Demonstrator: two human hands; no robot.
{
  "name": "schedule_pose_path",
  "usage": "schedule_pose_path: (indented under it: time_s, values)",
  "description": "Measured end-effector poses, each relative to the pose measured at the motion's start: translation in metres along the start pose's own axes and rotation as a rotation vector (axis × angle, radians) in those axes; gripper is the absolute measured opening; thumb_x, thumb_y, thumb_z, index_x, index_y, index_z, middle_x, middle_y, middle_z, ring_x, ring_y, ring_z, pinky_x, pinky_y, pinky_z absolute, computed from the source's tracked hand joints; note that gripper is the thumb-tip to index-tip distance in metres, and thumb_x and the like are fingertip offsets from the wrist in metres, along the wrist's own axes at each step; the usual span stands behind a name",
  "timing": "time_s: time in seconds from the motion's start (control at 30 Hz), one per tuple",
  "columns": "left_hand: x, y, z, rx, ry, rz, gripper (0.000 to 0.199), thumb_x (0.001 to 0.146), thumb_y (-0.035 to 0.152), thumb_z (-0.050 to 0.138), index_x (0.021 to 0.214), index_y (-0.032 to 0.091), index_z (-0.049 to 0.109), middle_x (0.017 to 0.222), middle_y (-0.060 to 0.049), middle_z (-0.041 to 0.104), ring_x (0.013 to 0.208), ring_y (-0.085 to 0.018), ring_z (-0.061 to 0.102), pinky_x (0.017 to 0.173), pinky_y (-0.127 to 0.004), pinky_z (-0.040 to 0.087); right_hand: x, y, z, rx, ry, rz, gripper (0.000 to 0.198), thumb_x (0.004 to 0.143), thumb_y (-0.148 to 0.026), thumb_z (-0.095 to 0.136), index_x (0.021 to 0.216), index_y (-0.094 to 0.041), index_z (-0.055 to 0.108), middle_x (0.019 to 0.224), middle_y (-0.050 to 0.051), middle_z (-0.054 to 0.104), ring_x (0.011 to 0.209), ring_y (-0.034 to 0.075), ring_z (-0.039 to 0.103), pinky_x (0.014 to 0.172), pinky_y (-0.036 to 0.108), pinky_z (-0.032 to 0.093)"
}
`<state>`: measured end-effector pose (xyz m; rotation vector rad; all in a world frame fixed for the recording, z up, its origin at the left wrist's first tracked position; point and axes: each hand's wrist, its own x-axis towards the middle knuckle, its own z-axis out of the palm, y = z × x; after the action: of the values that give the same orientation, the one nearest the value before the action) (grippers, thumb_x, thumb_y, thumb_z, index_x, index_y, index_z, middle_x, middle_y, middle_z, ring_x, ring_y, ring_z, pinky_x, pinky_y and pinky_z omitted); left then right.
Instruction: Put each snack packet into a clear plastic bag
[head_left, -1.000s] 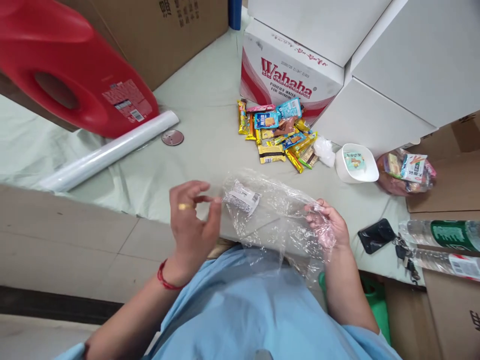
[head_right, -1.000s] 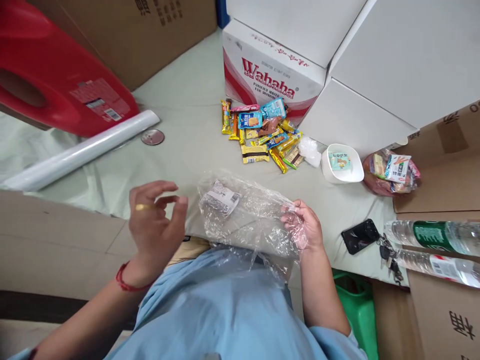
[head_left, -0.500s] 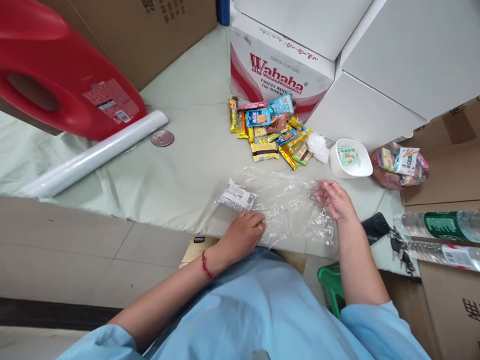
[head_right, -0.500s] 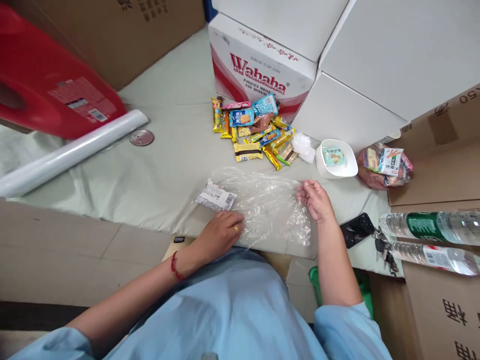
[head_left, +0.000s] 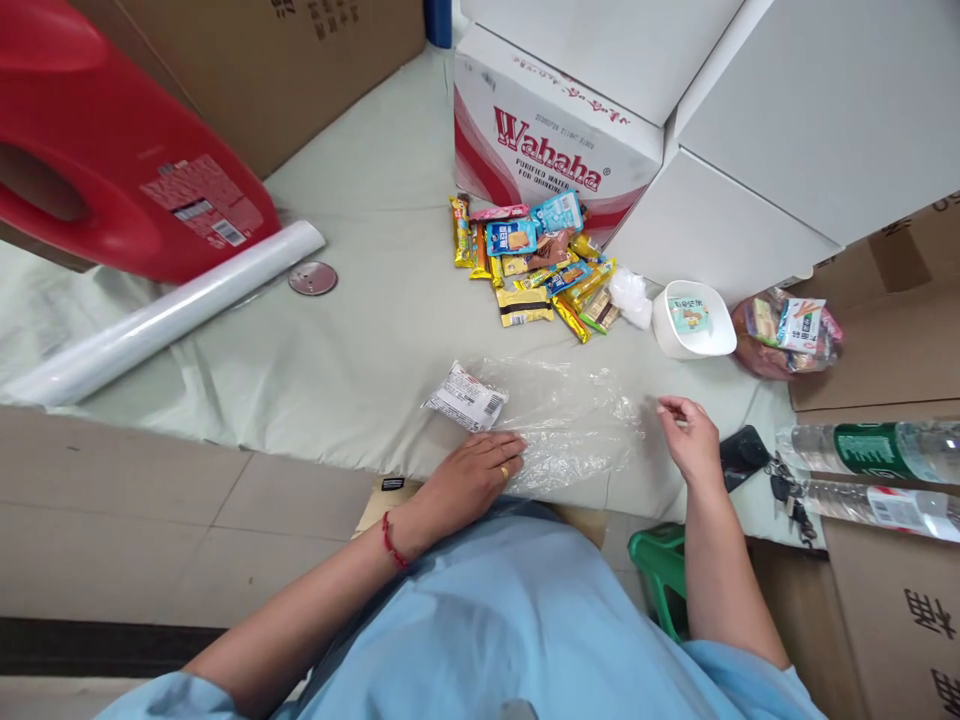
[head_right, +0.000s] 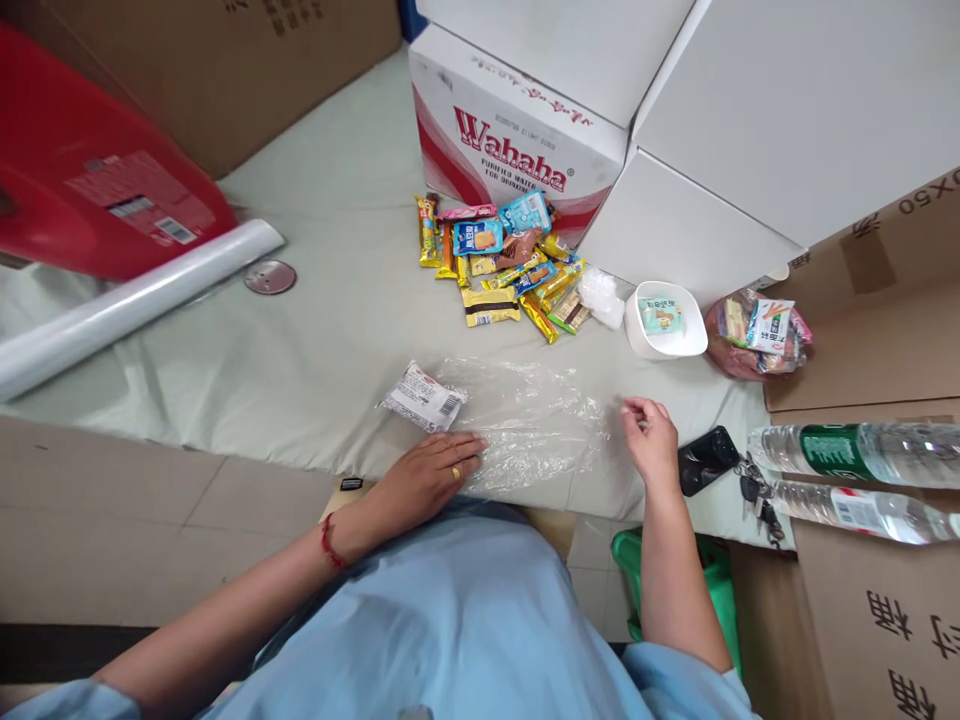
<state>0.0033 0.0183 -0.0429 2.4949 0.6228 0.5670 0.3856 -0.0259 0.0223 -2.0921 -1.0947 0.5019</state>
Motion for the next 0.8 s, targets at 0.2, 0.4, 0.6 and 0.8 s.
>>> schedule_pose_path:
  time_s: [0.2,0.4,0.6,0.8]
  values:
    - [0.000,-0.004,-0.007,-0.047,-0.003,0.062,0.032,0.107,0.017,0.049,0.125,0.020,0.074,0.143,-0.011,0.072,0.137,-0.025,0.064,0.114,-0.046,0.052,0.002,-0.056,0.043,0.120,-0.823,-0.191,0.042,0.088,-0.052,0.075,0.119,-0.024,0.079,0.108,0.007,0.078,0.091,0.021,0.070,0.083,0.036,0.057]
    - [-0.005,-0.006,-0.018,-0.003,-0.023,0.103,0.030,0.107,0.019,0.050,0.127,0.018,0.073,0.143,-0.009,0.072,0.139,-0.024,0.062,0.117,-0.043,0.050,0.074,-0.058,0.080,0.291,-0.276,0.064,0.050,0.073,-0.052,0.080,0.110,-0.019,0.072,0.103,0.005,0.075,0.095,0.019,0.067,0.094,0.037,0.054]
    - [-0.009,-0.007,-0.014,-0.021,-0.019,0.120,0.030,0.107,0.020,0.051,0.127,0.021,0.074,0.138,-0.006,0.075,0.140,-0.024,0.062,0.119,-0.044,0.047,0.085,-0.097,0.076,0.235,-0.109,-0.179,0.027,0.085,-0.045,0.070,0.097,-0.021,0.068,0.090,0.002,0.070,0.081,0.018,0.063,0.084,0.036,0.055]
    - [-0.006,-0.003,-0.016,-0.025,-0.002,0.116,0.030,0.105,0.018,0.051,0.126,0.019,0.074,0.131,-0.009,0.078,0.131,-0.024,0.067,0.115,-0.044,0.048,-0.026,-0.194,0.145,-0.448,-0.523,-0.837,0.042,0.099,-0.048,0.068,0.126,-0.016,0.071,0.124,0.018,0.073,0.137,0.036,0.052,0.117,0.054,0.041]
